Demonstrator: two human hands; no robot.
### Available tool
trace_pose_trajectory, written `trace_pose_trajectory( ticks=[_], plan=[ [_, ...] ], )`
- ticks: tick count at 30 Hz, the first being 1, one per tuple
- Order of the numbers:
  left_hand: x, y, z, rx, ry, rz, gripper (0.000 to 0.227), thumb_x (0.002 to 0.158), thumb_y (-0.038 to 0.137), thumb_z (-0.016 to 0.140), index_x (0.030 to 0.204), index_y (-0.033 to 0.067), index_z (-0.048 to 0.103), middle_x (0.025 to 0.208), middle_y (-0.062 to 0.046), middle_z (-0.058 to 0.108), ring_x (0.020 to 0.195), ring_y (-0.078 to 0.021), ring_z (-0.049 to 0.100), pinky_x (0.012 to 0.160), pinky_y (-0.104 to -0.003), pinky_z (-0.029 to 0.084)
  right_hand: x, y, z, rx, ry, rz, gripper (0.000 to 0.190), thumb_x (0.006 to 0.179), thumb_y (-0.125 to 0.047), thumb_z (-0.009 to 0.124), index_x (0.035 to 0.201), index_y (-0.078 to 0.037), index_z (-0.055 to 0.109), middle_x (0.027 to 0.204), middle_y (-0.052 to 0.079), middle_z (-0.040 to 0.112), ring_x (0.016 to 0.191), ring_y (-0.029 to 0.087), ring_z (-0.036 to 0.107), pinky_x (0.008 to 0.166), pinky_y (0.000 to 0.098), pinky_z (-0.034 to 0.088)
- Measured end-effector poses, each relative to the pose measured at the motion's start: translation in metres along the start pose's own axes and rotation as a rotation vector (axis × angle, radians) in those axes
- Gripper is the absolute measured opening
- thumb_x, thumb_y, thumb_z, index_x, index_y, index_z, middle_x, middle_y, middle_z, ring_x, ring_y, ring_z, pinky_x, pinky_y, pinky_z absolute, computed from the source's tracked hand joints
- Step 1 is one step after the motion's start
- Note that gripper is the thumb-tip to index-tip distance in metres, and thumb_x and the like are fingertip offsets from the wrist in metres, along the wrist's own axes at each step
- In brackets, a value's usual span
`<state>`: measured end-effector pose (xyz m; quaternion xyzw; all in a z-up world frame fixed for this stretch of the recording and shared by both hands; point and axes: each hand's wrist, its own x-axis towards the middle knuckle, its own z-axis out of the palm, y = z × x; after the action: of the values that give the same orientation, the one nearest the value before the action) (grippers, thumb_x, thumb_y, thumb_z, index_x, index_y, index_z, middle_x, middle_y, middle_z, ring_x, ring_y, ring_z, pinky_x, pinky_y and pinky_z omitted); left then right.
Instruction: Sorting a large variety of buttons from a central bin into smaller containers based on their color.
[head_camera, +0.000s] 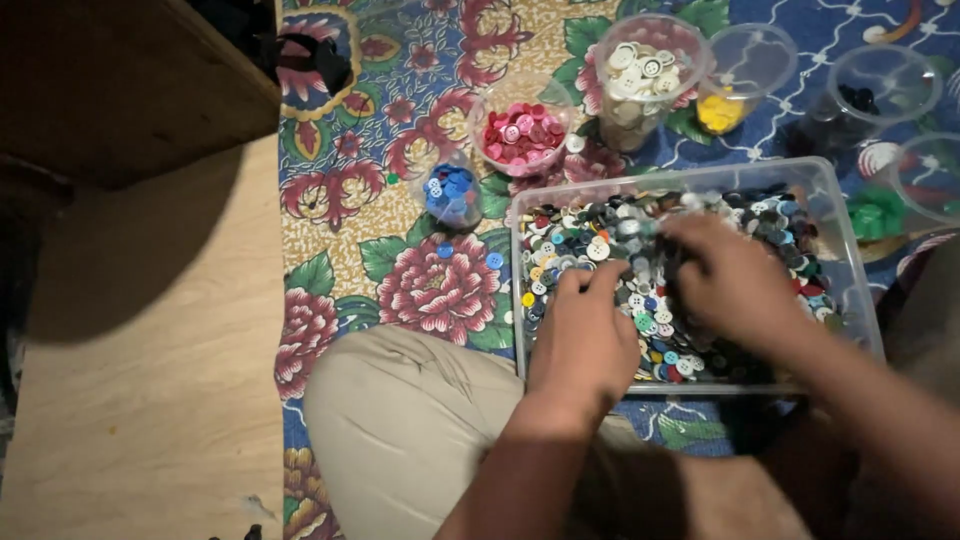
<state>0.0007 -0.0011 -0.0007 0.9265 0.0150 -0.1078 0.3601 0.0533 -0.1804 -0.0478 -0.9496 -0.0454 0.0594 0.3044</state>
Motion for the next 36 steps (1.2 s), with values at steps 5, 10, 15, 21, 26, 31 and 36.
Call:
trace_pose_trajectory(
  ticks=[5,10,15,21,26,31,36],
  plan=[
    [0.010,-0.003,0.002,0.028,0.065,0.100,0.052,0.083,0.005,0.058,0.135,0.0135,0.061,0.123,-0.014,0.057,0.111,-0.0352,0.059,0.093,-0.047,0.050,-0.041,-0.009,0.007,0.087,-0.087,-0.180,0.070,0.071,0.002,0.056,0.139,-0.015,0.060,0.147,0.006,0.059,0.137,0.032,0.050,0.106,0.0412,0.046],
    [0.008,-0.004,0.012,0.052,0.087,0.129,0.047,0.085,0.008,0.059,0.131,0.0145,0.063,0.124,-0.014,0.058,0.111,-0.0370,0.059,0.090,-0.049,0.051,-0.057,-0.014,-0.009,-0.006,-0.111,-0.280,0.070,0.069,0.001,0.062,0.135,-0.022,0.064,0.142,-0.002,0.065,0.147,0.029,0.045,0.118,0.0598,0.028],
    [-0.001,-0.011,0.013,0.006,0.049,0.087,0.049,0.085,0.008,0.058,0.133,0.0080,0.064,0.133,-0.014,0.055,0.117,-0.0358,0.056,0.098,-0.045,0.048,-0.032,0.026,-0.036,-0.497,-0.006,0.099,0.045,0.080,-0.017,0.070,0.125,-0.014,0.072,0.122,0.014,0.071,0.094,0.035,0.074,0.085,0.0461,0.061],
    [-0.007,-0.014,0.009,-0.026,0.080,0.087,0.046,0.084,0.005,0.056,0.128,0.0074,0.066,0.130,-0.014,0.058,0.113,-0.0369,0.059,0.095,-0.047,0.050,-0.025,0.064,-0.042,-0.561,-0.040,0.014,0.055,0.077,-0.016,0.073,0.131,-0.008,0.067,0.124,0.015,0.072,0.096,0.040,0.075,0.086,0.0479,0.061],
    [-0.006,-0.006,0.008,-0.015,0.062,0.073,0.044,0.086,0.007,0.056,0.129,0.0091,0.066,0.127,-0.013,0.058,0.111,-0.0339,0.060,0.092,-0.045,0.051,-0.009,0.027,-0.043,-0.444,0.064,0.069,0.028,0.090,-0.023,0.073,0.115,-0.012,0.079,0.101,0.012,0.077,0.076,0.032,0.073,0.072,0.0424,0.058],
    [0.002,-0.003,0.007,-0.032,0.074,0.061,0.043,0.084,0.007,0.057,0.125,0.0096,0.068,0.128,-0.012,0.059,0.115,-0.0336,0.058,0.095,-0.045,0.050,0.018,-0.002,-0.024,-0.182,-0.062,0.210,0.028,0.086,-0.024,0.081,0.112,-0.013,0.082,0.088,0.014,0.081,0.065,0.026,0.074,0.065,0.0387,0.057],
    [0.018,-0.008,0.011,-0.015,0.179,0.179,0.038,0.082,0.005,0.059,0.118,0.0050,0.070,0.116,-0.017,0.066,0.111,-0.0386,0.060,0.095,-0.047,0.051,0.016,0.009,-0.010,-0.147,-0.068,0.300,0.014,0.088,-0.020,0.077,0.096,-0.010,0.084,0.074,0.009,0.078,0.053,0.025,0.062,0.059,0.0371,0.049]
  ],
)
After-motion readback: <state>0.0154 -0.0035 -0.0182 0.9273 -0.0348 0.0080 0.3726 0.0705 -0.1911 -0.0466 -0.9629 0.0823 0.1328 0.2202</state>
